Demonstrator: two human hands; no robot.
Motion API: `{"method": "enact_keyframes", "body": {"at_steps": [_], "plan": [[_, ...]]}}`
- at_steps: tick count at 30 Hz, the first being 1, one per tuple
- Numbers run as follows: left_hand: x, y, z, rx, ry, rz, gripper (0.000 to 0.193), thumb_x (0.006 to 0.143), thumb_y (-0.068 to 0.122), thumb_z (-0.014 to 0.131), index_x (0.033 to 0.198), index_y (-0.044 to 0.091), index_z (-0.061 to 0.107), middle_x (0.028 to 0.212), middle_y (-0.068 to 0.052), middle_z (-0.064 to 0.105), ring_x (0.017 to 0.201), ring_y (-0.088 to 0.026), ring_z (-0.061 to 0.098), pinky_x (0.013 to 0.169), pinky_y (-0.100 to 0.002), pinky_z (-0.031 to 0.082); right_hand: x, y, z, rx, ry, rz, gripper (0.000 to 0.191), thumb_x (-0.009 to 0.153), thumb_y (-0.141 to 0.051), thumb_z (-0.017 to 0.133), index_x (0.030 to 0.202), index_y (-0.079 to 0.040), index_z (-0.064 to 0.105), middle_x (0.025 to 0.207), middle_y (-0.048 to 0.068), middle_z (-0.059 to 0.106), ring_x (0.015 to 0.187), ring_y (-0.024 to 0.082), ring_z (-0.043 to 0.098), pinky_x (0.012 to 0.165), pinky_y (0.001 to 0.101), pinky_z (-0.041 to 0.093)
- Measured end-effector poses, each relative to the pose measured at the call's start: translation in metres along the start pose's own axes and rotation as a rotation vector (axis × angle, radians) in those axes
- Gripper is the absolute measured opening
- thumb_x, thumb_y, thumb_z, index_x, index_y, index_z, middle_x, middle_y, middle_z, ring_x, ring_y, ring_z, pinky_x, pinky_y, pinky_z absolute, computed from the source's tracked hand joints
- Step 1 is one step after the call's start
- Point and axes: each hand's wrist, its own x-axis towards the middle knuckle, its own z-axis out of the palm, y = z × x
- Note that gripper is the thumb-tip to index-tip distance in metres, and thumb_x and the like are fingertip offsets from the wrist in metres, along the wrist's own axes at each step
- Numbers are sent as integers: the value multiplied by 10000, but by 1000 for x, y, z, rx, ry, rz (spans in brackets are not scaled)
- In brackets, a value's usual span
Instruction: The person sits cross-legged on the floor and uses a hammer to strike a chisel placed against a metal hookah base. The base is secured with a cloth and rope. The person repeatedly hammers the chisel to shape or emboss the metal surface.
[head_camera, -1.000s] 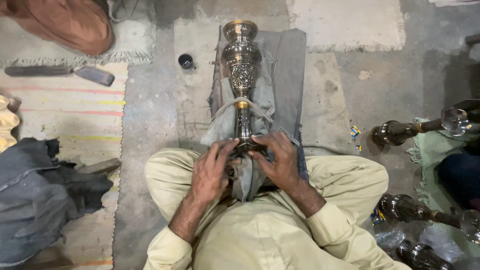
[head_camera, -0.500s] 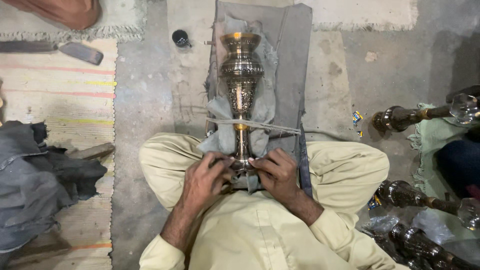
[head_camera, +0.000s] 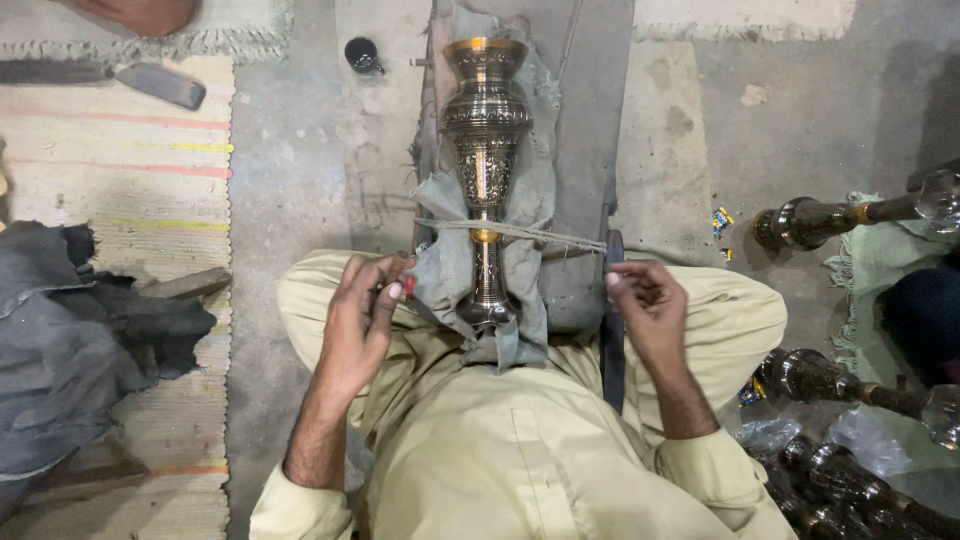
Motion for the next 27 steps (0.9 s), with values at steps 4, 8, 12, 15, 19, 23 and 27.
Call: {"method": "enact_keyframes", "body": {"at_steps": [4, 8, 12, 15, 19, 23, 27], "plan": [[12, -2, 14, -399, -2, -15, 150, 1039, 55, 610, 1183, 19, 632, 1140, -108, 719, 1069, -183, 726, 886, -322, 618, -9, 17, -18, -638, -91, 205, 512, 895, -306, 771, 1313, -48, 625, 855, 141, 734, 735, 232, 679, 693, 388, 526], [26, -3, 37, -680, 9, -240, 337, 980, 74, 662, 1294, 37, 544, 1019, -95, 775, 857, -130, 726, 685, -251, 582, -35, 34, -7, -866, -150, 143, 843, 749, -407, 806, 1445, -47, 495, 897, 230, 741, 840, 367, 719, 766, 470, 557], [31, -1, 53, -805, 6, -306, 446, 946, 65, 719, 1361, 33, 557, 1007, -86, 764, 887, -113, 724, 685, -246, 583, -34, 56, -15, -426, -103, 241, 679, 869, -327, 740, 1452, -50, 530, 1013, 172, 744, 899, 284, 698, 796, 409, 548], [32, -3, 60, -1013, -8, -362, 461, 947, 68, 719, 1377, 23, 559, 1020, -87, 759, 883, -122, 735, 720, -253, 624, -25, 61, -25, 295, -107, 383, 529, 984, -284, 650, 1425, -6, 556, 1035, 123, 718, 886, 203, 670, 801, 351, 550], [30, -6, 62, -1111, -11, -394, 458, 962, 64, 708, 1392, 15, 557, 1035, -99, 761, 884, -138, 738, 712, -247, 619, -24, 56, -43, 679, -106, 544, 370, 999, -247, 594, 1305, -40, 565, 919, 84, 696, 756, 184, 664, 697, 336, 554], [25, -3, 60, -1109, -28, -422, 450, 956, 78, 694, 1380, 35, 549, 1037, -92, 761, 907, -134, 754, 723, -236, 625, -25, 43, -39, 583, -219, 492, 310, 980, -139, 660, 1265, -37, 594, 866, 56, 647, 714, 144, 595, 655, 307, 504], [26, 7, 58, -882, -23, -339, 412, 956, 83, 695, 1353, 62, 585, 1023, -63, 761, 890, -99, 733, 716, -227, 626, -22, 30, -36, 597, -277, 490, 345, 912, -128, 674, 1231, -44, 572, 848, 40, 654, 724, 151, 638, 679, 312, 547]]}}
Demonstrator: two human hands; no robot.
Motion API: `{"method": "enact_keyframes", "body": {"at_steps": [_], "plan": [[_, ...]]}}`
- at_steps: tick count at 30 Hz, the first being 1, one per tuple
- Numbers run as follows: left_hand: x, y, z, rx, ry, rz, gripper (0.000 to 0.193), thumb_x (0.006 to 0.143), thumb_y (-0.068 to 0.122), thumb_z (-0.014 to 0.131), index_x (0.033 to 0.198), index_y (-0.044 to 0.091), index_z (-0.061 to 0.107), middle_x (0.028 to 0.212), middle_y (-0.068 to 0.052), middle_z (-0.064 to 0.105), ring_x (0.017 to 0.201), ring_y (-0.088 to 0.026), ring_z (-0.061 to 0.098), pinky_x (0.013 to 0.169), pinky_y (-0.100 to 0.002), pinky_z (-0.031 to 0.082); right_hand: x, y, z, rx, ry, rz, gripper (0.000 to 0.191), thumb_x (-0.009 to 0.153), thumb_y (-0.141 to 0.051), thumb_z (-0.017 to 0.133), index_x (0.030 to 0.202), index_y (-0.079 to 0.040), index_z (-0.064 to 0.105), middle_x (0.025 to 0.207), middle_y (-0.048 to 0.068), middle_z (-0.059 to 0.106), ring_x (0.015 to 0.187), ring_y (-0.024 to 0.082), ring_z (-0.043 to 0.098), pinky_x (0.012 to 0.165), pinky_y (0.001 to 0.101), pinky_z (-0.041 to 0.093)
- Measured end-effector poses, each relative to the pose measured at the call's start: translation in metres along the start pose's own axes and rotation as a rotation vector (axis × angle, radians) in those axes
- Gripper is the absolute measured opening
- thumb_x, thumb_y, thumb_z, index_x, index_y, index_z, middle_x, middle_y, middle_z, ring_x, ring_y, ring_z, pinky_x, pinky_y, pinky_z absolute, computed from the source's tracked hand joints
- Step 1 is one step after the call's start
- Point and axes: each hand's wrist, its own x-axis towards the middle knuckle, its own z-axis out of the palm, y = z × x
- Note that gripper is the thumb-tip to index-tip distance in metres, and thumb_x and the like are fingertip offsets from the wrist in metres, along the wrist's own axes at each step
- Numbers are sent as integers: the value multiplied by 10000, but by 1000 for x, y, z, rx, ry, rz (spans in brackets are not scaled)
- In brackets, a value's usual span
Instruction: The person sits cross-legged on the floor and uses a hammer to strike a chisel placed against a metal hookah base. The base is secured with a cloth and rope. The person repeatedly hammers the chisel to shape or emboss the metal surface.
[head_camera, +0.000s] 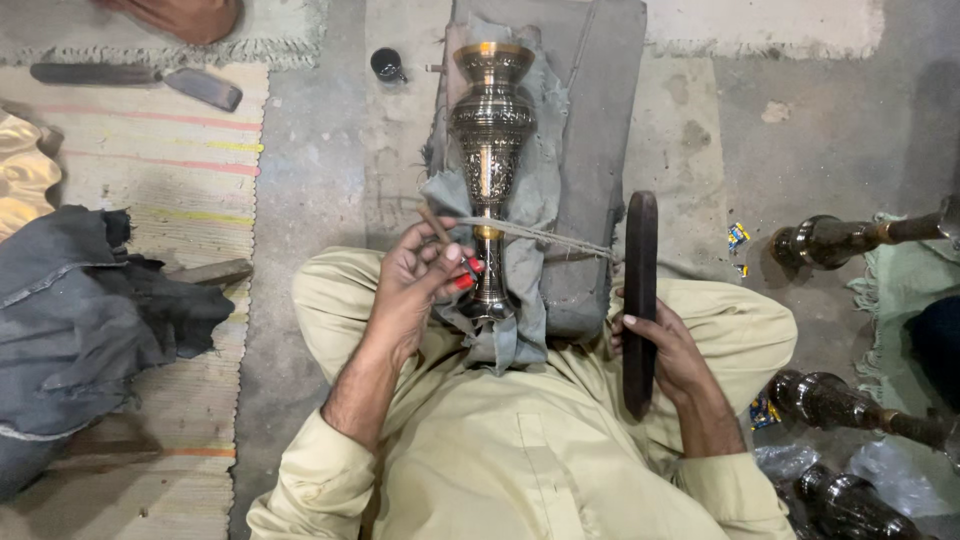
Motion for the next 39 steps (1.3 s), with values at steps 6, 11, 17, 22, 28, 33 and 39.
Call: {"method": "enact_keyframes", "body": {"at_steps": [6, 11, 17, 22, 28, 33, 39], "plan": [[5, 23, 22, 663, -158, 429, 358, 913, 57, 790, 1247, 46, 661, 1028, -89, 766, 929, -172, 765, 804, -292, 662, 1, -35, 10, -183, -138, -22, 325, 917, -101, 703, 1221, -25, 617, 845, 30, 665, 730, 128, 628, 667, 290, 517], [3, 47, 39, 977, -325, 510, 420, 907, 128, 779, 1304, 91, 648, 1059, -127, 787, 985, -246, 790, 819, -370, 643, 2, -69, 20, -483, -190, -149, 362, 867, -128, 747, 1200, -24, 648, 934, 22, 714, 837, 76, 665, 706, 244, 512], [1, 56, 50, 1070, -369, 575, 393, 924, 166, 758, 1293, 97, 644, 1115, -100, 783, 922, -281, 782, 782, -391, 621, -1, -100, 39, -1171, 100, -350, 348, 847, -298, 849, 1056, -58, 707, 683, 94, 650, 610, 141, 565, 551, 324, 470], [2, 53, 50, 1116, -354, 567, 372, 917, 186, 775, 1263, 118, 656, 969, -116, 784, 796, -322, 764, 693, -413, 605, -3, -116, 57, -1149, 192, -709, 254, 896, -208, 799, 1047, -38, 685, 726, 90, 651, 615, 189, 629, 601, 348, 489], [4, 50, 53, 1165, -349, 583, 360, 919, 197, 771, 1247, 118, 646, 815, -118, 761, 658, -309, 742, 607, -427, 582, 4, -138, 58, -1456, 198, -975, 304, 809, -63, 774, 1106, -71, 715, 900, 104, 721, 843, 288, 689, 733, 430, 527], [4, 52, 54, 1178, -345, 485, 332, 926, 212, 763, 1231, 129, 661, 718, -122, 726, 560, -306, 700, 546, -441, 544, 10, -150, 56, -1449, 150, -918, 325, 782, -51, 765, 1101, -74, 711, 876, 126, 698, 839, 328, 673, 720, 452, 514], [7, 52, 52, 1166, -341, 586, 340, 924, 216, 771, 1231, 118, 665, 740, -145, 722, 613, -341, 699, 561, -446, 541, 11, -152, 56, -1423, 156, -935, 321, 771, -36, 741, 1087, -65, 693, 917, 147, 705, 869, 360, 668, 744, 464, 513]]}}
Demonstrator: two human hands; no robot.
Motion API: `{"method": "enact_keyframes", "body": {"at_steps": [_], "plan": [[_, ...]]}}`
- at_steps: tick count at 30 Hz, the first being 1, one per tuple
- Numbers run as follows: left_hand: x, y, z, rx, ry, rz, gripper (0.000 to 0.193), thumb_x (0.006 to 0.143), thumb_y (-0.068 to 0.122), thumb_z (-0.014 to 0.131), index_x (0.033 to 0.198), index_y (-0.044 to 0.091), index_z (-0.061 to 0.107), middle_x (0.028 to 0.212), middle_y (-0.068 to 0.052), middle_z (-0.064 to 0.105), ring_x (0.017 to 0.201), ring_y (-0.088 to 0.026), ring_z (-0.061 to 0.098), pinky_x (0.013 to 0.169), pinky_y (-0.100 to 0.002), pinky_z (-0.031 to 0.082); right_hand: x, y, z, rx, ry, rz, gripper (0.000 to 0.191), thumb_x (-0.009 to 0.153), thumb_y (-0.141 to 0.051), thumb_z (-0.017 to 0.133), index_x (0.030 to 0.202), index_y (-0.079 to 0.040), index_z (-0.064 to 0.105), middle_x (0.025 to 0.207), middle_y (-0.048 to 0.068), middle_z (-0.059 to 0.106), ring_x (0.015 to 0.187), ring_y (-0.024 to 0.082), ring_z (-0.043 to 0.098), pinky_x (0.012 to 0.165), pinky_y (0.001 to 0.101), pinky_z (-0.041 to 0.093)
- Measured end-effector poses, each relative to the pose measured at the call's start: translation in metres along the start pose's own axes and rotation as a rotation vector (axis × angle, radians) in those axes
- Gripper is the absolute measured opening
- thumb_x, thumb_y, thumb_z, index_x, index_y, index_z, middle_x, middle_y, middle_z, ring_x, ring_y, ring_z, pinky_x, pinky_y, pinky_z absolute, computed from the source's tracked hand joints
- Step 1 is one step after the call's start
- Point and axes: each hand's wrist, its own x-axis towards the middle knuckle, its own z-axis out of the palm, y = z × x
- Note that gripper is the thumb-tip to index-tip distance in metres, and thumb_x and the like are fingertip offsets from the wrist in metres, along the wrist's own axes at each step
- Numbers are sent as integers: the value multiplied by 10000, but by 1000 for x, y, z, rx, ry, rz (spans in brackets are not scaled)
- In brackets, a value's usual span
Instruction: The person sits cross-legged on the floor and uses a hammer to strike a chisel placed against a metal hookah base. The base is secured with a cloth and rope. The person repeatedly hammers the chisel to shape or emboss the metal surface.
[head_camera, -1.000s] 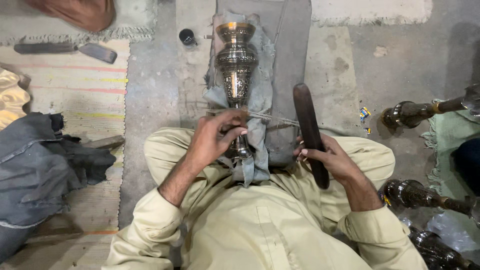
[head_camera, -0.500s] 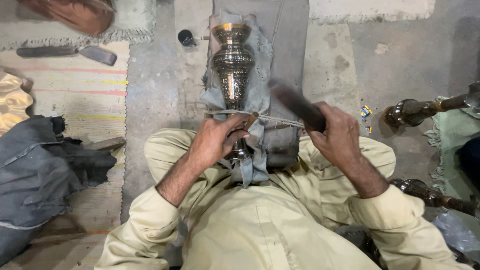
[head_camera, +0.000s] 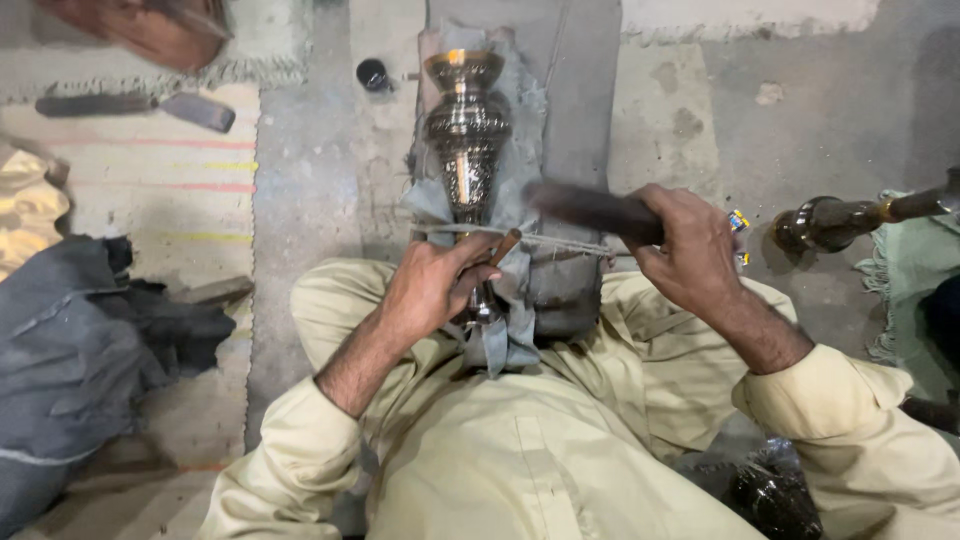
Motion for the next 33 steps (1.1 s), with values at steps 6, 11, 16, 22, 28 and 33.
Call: {"method": "enact_keyframes", "body": {"at_steps": [6, 11, 16, 22, 28, 33], "plan": [[0, -3, 2, -25, 6, 16, 351, 920, 193, 777, 1239, 106, 659, 822, -155, 739, 676, -353, 713, 581, -445, 547, 1, 1, -1, -17, -63, 43, 269, 786, -46, 739, 1047, -64, 682, 869, 145, 691, 829, 360, 670, 731, 469, 509], [-1, -6, 2, -45, -6, -27, 351, 915, 180, 785, 1242, 113, 675, 845, -159, 741, 652, -354, 708, 573, -448, 537, 1, -3, -4, -87, -3, -129, 357, 709, 4, 694, 1057, -73, 672, 949, 140, 713, 910, 376, 671, 787, 473, 525], [-3, -11, 3, -21, -3, -20, 364, 912, 187, 794, 1250, 116, 678, 859, -142, 766, 703, -345, 732, 626, -434, 564, 1, -4, -7, -80, -121, 43, 304, 754, -53, 737, 1049, -57, 662, 900, 135, 686, 876, 353, 666, 754, 477, 514], [-18, -27, 5, -218, 105, -37, 414, 923, 148, 785, 1312, 98, 652, 1157, -110, 782, 1000, -236, 787, 855, -359, 642, 8, -6, -12, -175, -227, -30, 340, 729, -70, 758, 1065, -85, 708, 878, 130, 702, 840, 354, 683, 739, 474, 527], [-34, -34, 14, -243, 166, -88, 399, 929, 129, 781, 1303, 81, 652, 1145, -97, 786, 1032, -230, 791, 852, -353, 643, 23, -31, -2, 217, -53, 226, 263, 892, -154, 805, 1087, -44, 666, 848, 109, 681, 759, 282, 675, 701, 440, 511], [-32, -34, 12, -165, 185, -55, 408, 920, 138, 793, 1296, 80, 645, 1133, -102, 784, 1011, -249, 788, 829, -357, 639, 39, -38, -9, -227, -35, -219, 261, 793, -25, 761, 1046, -72, 719, 906, 94, 719, 857, 293, 675, 767, 445, 525]]}}
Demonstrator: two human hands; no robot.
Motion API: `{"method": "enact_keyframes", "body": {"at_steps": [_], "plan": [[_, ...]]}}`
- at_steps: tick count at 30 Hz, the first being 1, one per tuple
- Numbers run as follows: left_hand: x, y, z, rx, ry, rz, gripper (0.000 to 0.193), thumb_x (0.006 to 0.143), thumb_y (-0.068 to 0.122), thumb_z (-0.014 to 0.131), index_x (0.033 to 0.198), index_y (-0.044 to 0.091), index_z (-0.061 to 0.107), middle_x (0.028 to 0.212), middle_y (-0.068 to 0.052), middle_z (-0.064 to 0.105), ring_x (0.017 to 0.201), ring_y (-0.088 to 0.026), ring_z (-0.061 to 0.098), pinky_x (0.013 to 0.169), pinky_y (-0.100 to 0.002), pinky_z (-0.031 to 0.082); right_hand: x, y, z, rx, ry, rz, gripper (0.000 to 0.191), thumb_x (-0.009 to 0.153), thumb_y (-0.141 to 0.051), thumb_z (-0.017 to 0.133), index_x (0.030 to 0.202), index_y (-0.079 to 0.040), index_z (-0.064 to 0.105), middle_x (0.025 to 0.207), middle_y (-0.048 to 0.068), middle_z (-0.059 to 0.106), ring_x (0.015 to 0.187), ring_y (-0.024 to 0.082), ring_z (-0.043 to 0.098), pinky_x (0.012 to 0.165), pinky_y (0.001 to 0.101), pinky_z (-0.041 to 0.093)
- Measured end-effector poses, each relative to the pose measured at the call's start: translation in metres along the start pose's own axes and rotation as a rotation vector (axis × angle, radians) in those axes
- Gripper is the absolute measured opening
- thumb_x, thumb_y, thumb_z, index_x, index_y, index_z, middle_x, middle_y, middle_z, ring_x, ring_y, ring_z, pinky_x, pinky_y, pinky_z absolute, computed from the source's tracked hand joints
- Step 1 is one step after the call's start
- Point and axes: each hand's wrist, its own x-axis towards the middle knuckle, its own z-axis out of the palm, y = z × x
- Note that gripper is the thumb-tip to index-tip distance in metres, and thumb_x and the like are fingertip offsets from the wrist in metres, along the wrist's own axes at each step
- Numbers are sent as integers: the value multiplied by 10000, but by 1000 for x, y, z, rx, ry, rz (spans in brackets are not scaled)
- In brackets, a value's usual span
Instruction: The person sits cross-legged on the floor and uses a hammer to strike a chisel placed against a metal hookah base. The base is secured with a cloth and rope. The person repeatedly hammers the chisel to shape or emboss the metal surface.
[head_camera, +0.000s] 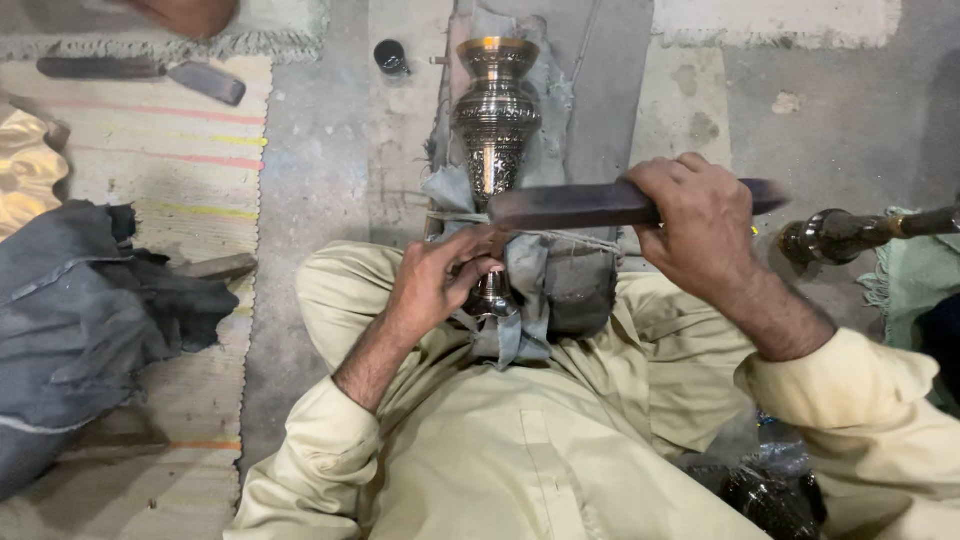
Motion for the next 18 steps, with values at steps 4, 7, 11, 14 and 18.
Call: {"method": "enact_keyframes", "body": {"at_steps": [4, 7, 11, 14, 18], "plan": [[1, 1, -1, -8, -7, -46, 421, 918, 142, 791, 1310, 92, 644, 1091, -98, 785, 960, -249, 796, 798, -355, 640, 7, 6, -12, -4, -62, -40, 270, 801, -9, 736, 1060, -82, 713, 926, 82, 718, 873, 285, 675, 788, 435, 538], [-1, -1, -1, 14, -13, -13, 438, 906, 129, 810, 1314, 92, 655, 1075, -104, 786, 955, -261, 789, 784, -364, 631, 8, 7, -16, 73, -57, 70, 253, 837, -45, 745, 1084, -70, 699, 916, 101, 696, 888, 299, 666, 783, 438, 529], [-7, -6, -3, -193, 65, 68, 373, 957, 54, 760, 1312, 60, 648, 1147, -107, 789, 1043, -238, 798, 876, -341, 645, 7, 6, -13, -118, -244, -44, 323, 760, -56, 745, 1078, -86, 702, 903, 90, 729, 874, 300, 690, 752, 436, 545], [-8, -15, -4, -263, 224, -150, 333, 944, 75, 762, 1258, 58, 653, 1069, -89, 794, 955, -179, 795, 766, -278, 665, 7, 5, -11, -123, -276, -73, 394, 692, -111, 762, 1081, -81, 708, 897, 95, 739, 895, 327, 701, 756, 453, 541], [-10, -25, -6, -452, 211, -271, 365, 912, 94, 775, 1252, 74, 641, 1020, -81, 806, 890, -152, 789, 700, -255, 642, 14, -2, -10, 126, -526, 224, 394, 779, -225, 809, 1138, -89, 718, 822, 149, 734, 755, 324, 716, 711, 472, 538]]}}
